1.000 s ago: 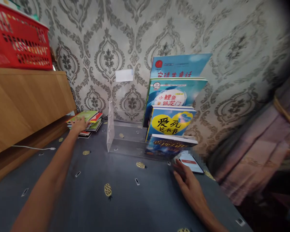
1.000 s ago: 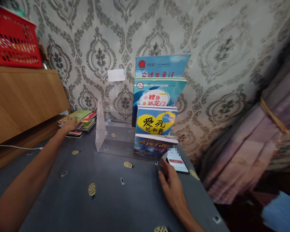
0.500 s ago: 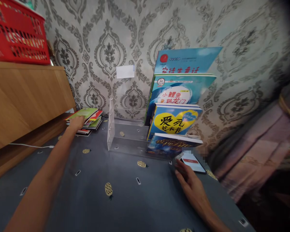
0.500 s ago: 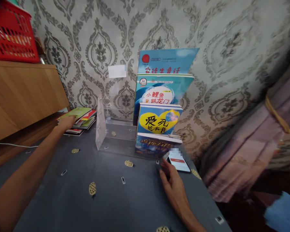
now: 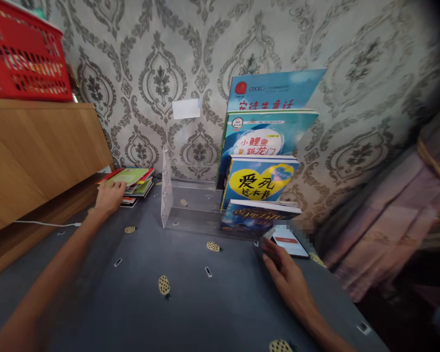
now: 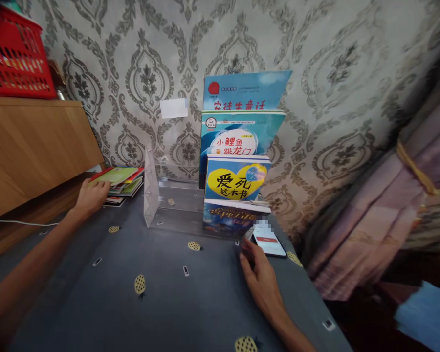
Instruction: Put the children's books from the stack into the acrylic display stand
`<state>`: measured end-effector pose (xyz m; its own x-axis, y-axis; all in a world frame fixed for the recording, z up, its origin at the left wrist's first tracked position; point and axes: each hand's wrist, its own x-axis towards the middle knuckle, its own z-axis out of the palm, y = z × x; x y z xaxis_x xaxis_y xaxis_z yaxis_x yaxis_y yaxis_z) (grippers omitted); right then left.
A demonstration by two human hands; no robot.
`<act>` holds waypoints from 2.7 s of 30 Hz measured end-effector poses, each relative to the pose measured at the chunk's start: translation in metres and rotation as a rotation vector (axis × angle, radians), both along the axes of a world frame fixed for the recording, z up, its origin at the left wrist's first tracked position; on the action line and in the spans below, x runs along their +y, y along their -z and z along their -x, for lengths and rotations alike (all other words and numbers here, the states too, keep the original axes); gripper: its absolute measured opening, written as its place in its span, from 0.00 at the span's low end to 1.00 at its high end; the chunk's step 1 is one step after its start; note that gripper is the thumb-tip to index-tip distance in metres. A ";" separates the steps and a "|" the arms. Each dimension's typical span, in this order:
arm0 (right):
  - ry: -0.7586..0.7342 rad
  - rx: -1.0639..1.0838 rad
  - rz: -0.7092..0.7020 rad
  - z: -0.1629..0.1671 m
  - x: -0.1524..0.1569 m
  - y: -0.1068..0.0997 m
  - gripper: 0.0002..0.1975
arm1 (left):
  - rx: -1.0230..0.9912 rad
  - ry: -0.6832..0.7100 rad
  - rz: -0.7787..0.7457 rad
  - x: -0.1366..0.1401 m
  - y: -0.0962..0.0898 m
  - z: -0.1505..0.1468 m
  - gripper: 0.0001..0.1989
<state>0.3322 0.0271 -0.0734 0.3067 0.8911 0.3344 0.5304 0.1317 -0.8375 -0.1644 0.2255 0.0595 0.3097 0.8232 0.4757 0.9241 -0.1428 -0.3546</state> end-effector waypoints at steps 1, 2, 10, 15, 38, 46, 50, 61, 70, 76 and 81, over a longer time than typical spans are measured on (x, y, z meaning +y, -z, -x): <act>-0.004 -0.004 0.004 0.000 0.000 0.000 0.29 | -0.007 0.030 -0.023 -0.007 0.005 0.002 0.19; -0.008 -0.010 0.009 -0.001 0.000 0.000 0.30 | -0.028 0.050 -0.037 -0.013 0.009 0.004 0.19; -0.022 -0.029 0.011 -0.001 0.001 0.001 0.28 | -0.102 0.000 0.164 -0.003 0.036 0.008 0.37; -0.016 -0.028 -0.019 -0.001 0.004 0.006 0.26 | -0.240 -0.102 0.257 0.000 0.044 -0.006 0.41; -0.023 -0.096 -0.023 0.004 0.003 -0.004 0.21 | -1.489 0.046 0.082 -0.049 0.063 0.035 0.21; -0.041 -0.104 -0.022 0.007 0.001 -0.008 0.19 | -1.625 0.248 0.242 -0.126 0.069 0.028 0.38; -0.040 -0.155 -0.023 0.009 -0.002 -0.014 0.17 | -1.460 0.289 0.279 -0.153 0.068 0.020 0.34; -0.174 -0.348 -0.023 0.017 -0.008 -0.023 0.16 | -0.649 0.445 0.492 -0.206 0.101 0.001 0.17; -0.256 -0.455 -0.078 0.026 -0.014 -0.025 0.16 | -0.481 0.469 0.457 -0.215 0.108 -0.009 0.22; -0.304 -0.470 -0.064 0.031 -0.017 -0.026 0.16 | -0.397 0.700 0.651 -0.229 0.083 -0.067 0.23; -0.349 -0.424 -0.127 0.036 -0.022 -0.030 0.15 | -0.373 0.892 0.790 -0.216 0.071 -0.122 0.24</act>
<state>0.2957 0.0050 -0.0436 -0.1840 0.8602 0.4756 0.7237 0.4459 -0.5266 -0.0427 0.0092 -0.0119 0.8593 0.4957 0.1261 0.4208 -0.8253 0.3766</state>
